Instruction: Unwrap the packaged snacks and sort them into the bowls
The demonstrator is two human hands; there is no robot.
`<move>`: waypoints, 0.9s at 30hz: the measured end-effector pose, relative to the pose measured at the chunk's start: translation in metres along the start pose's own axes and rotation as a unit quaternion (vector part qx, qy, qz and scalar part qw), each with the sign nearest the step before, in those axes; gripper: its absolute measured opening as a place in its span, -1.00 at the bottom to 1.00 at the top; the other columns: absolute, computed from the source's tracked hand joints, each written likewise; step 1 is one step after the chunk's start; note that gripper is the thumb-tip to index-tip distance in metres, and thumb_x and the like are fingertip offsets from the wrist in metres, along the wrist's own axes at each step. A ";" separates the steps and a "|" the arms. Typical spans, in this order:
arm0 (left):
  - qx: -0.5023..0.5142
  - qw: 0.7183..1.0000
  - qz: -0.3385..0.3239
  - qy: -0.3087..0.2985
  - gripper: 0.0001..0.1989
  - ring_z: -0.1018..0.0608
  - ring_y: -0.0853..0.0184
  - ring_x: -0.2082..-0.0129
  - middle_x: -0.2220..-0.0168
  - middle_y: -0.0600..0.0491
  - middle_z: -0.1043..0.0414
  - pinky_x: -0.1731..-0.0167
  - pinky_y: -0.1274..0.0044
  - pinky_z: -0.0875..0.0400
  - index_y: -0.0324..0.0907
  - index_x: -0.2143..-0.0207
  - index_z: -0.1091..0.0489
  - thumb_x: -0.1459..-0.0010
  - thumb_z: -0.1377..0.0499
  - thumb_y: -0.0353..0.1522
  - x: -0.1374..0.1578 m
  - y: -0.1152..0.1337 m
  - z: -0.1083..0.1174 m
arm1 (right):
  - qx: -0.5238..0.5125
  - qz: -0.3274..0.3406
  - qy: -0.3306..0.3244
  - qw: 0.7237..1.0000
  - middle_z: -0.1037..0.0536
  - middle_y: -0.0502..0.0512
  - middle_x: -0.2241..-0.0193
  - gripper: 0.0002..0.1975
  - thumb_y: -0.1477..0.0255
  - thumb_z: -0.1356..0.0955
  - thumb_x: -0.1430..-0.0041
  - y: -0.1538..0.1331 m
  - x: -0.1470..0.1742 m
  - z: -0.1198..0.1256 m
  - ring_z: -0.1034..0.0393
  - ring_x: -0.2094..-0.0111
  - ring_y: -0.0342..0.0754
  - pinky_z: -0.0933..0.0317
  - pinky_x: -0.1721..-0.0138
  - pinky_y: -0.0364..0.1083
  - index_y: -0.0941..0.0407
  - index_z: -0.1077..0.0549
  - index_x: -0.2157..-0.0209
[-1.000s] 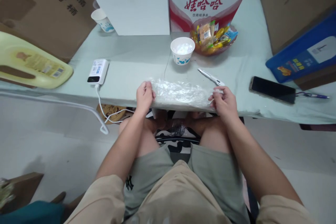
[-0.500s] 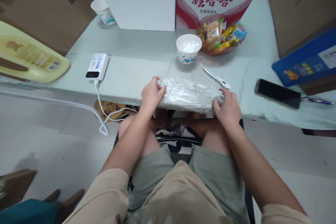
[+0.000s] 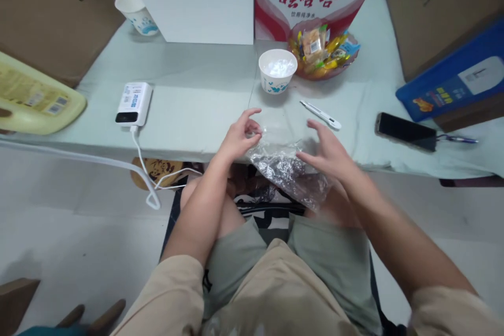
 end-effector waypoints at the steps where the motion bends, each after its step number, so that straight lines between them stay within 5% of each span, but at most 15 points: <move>1: 0.035 0.999 0.003 -0.008 -0.40 -0.54 0.38 0.25 0.27 0.07 -0.51 0.10 0.46 -0.43 -0.08 -0.18 -0.23 -0.07 -0.23 -0.46 0.000 0.001 0.000 | -0.026 0.004 -0.034 0.999 -0.42 0.37 -0.14 -0.21 0.23 -0.49 0.05 -0.003 -0.017 -0.012 -0.32 -0.17 0.29 -0.22 -0.16 0.26 0.13 -0.28 -0.22; 4: 0.106 0.993 0.040 0.016 -0.29 -0.58 0.29 0.15 0.16 0.00 -0.52 0.11 0.45 -0.47 -0.04 -0.19 -0.23 0.01 -0.37 -0.31 0.003 -0.001 0.016 | -0.105 0.006 -0.136 0.985 -0.60 0.16 0.23 -0.62 0.31 -0.47 0.04 -0.015 -0.047 -0.047 -0.49 0.18 0.11 -0.35 0.07 0.10 0.11 -0.49 0.13; 6: 0.149 0.985 0.063 0.068 -0.20 -0.55 0.20 -0.02 -0.03 -0.06 -0.47 0.07 0.41 -0.47 0.04 -0.22 -0.20 0.05 -0.42 -0.18 0.007 -0.005 0.034 | -0.189 -0.013 -0.142 0.972 -0.55 0.03 0.46 -0.82 0.28 -0.42 -0.05 -0.020 -0.050 -0.056 -0.45 0.39 -0.03 -0.35 0.25 -0.02 0.10 -0.46 0.38; 9: 0.250 0.960 0.093 0.080 -0.33 -0.46 0.10 -0.19 -0.18 -0.11 -0.38 -0.01 0.29 -0.46 0.04 -0.19 -0.27 -0.07 -0.31 -0.01 0.012 -0.012 0.038 | -0.359 -0.093 -0.064 0.926 -0.53 -0.02 0.49 -0.67 0.11 -0.42 -0.05 -0.011 -0.045 -0.059 -0.42 0.52 -0.13 -0.31 0.44 -0.12 0.08 -0.37 0.41; 14: 0.242 0.952 0.174 -0.075 -0.62 -0.61 0.16 0.06 0.07 -0.17 -0.58 0.05 0.31 -0.50 -0.20 0.13 -0.50 -0.06 -0.35 -0.17 0.010 -0.025 -0.023 | -0.478 -0.192 0.049 0.856 -0.57 -0.05 0.44 -0.49 -0.06 -0.46 0.07 0.014 -0.030 -0.068 -0.45 0.54 -0.15 -0.33 0.49 -0.16 0.03 -0.30 0.35; 17: 0.150 0.977 0.153 -0.010 -0.75 -0.63 0.31 0.26 0.21 -0.06 -0.60 0.22 0.46 -0.51 -0.20 0.18 -0.48 -0.18 -0.25 -0.23 0.001 -0.025 -0.021 | -0.459 -0.166 0.058 0.871 -0.61 0.00 0.34 -0.50 -0.07 -0.45 0.03 0.014 -0.028 -0.062 -0.48 0.51 -0.14 -0.36 0.47 -0.13 0.03 -0.37 0.27; 21: 0.108 0.984 0.134 0.053 -0.68 -0.54 0.41 0.53 0.39 0.05 -0.55 0.42 0.53 -0.45 -0.14 0.07 -0.41 -0.18 -0.25 -0.20 -0.001 -0.020 -0.004 | -0.390 -0.159 0.097 0.902 -0.60 0.06 0.33 -0.59 -0.02 -0.38 -0.10 0.022 -0.025 -0.046 -0.39 0.60 -0.15 -0.26 0.58 -0.12 0.06 -0.43 0.32; 27: 0.167 0.971 0.150 0.087 -0.36 -0.56 0.38 0.43 0.30 0.07 -0.55 0.33 0.50 -0.47 0.00 -0.09 -0.32 0.05 -0.42 -0.30 0.004 -0.023 0.004 | -0.377 -0.161 0.131 0.902 -0.57 0.07 0.26 -0.70 0.11 -0.32 -0.17 0.029 -0.023 -0.044 -0.43 0.48 -0.08 -0.35 0.45 -0.06 0.01 -0.49 0.21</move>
Point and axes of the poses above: each hand's wrist, its own x-axis away from the middle knuckle, its own z-axis out of the back of the hand, y = z × x, the point moved 10 cm from there along -x, towards the middle knuckle
